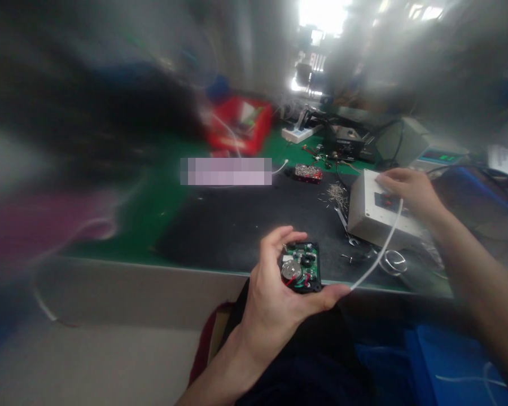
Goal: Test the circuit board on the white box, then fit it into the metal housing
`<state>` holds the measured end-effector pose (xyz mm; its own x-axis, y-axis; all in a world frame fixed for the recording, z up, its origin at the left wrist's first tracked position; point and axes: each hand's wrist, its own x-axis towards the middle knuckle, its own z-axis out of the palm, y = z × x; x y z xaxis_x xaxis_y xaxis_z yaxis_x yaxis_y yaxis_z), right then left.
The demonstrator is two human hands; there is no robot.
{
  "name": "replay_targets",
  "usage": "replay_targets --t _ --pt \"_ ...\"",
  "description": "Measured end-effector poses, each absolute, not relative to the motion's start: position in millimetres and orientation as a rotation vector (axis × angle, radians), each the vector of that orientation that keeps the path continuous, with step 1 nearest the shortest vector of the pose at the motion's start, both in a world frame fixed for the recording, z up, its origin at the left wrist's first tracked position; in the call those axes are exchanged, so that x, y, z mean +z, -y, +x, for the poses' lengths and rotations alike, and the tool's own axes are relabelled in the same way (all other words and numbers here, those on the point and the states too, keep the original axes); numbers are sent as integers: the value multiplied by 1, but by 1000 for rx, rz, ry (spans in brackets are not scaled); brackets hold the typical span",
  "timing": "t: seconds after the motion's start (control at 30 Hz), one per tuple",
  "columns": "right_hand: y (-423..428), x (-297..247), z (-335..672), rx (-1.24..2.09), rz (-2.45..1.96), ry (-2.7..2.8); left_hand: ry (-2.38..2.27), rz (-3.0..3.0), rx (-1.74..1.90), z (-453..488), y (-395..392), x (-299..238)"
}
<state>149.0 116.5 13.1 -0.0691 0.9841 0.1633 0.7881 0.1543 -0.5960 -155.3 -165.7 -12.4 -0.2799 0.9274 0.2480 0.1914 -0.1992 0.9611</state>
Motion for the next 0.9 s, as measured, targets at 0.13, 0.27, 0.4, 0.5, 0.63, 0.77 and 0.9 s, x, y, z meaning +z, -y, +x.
replay_targets --t 0.13,0.27,0.4,0.5,0.63,0.77,0.9 --pt "-118 11 152 538 -1685 1879 -1478 1335 1522 -155 166 -13" --pt "-118 11 151 552 -1690 1860 -1508 1373 1539 -154 167 -12" --pt "-118 13 151 545 -1703 1850 -1556 1404 1527 -152 168 -9" --pt "-117 13 151 526 -1711 1846 -1571 1424 1534 -151 168 -9" --pt "-117 14 151 529 -1719 1844 -1575 1438 1544 -151 168 -10" --pt "-117 15 150 499 -1731 1844 -1590 1443 1534 -151 167 -10" --pt "-117 14 151 495 -1722 1850 -1575 1443 1529 -151 167 -9"
